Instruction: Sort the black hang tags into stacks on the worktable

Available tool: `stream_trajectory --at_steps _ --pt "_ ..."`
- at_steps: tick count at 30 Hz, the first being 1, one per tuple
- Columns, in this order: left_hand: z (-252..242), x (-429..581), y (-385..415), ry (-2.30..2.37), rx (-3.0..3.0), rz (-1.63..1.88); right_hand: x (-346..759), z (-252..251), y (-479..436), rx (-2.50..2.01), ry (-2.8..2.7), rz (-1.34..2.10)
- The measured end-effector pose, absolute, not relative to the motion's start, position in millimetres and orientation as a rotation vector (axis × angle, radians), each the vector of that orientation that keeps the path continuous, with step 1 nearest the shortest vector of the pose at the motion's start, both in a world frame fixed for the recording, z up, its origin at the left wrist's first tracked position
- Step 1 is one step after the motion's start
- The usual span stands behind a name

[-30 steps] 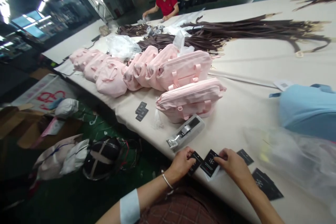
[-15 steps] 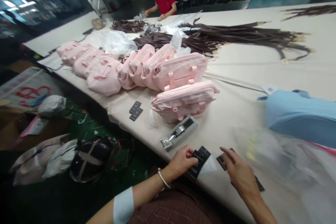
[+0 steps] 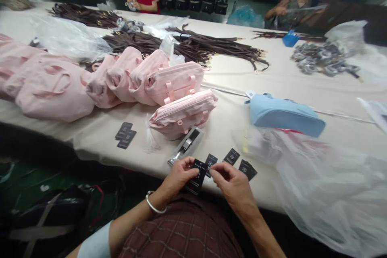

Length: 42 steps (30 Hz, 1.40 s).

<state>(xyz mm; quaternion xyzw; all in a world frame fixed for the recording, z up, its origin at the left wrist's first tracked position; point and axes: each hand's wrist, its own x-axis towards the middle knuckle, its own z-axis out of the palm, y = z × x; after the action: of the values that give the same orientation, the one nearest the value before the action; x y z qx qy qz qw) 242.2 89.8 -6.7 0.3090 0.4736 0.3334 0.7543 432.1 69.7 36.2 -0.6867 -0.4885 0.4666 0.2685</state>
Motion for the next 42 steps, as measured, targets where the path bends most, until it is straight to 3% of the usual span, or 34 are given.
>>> stream_trajectory --at_steps 13,21,27,33,37,42 --pt "4 164 81 1.202 1.2 0.818 324 36 83 -1.901 -1.674 0.947" --pt "-5 127 70 1.227 1.854 0.771 292 25 89 -1.797 -1.552 1.108" --pt "8 76 72 0.989 1.681 0.808 269 14 81 -1.658 -1.165 1.63" --pt "-47 -21 120 2.121 1.382 0.649 250 16 72 -1.618 -1.083 1.599" --pt "-82 -58 148 2.285 1.344 0.499 250 6 73 -1.657 -1.148 1.663" --pt "-91 -59 164 2.266 1.361 0.409 248 4 74 -1.679 -1.191 1.669"
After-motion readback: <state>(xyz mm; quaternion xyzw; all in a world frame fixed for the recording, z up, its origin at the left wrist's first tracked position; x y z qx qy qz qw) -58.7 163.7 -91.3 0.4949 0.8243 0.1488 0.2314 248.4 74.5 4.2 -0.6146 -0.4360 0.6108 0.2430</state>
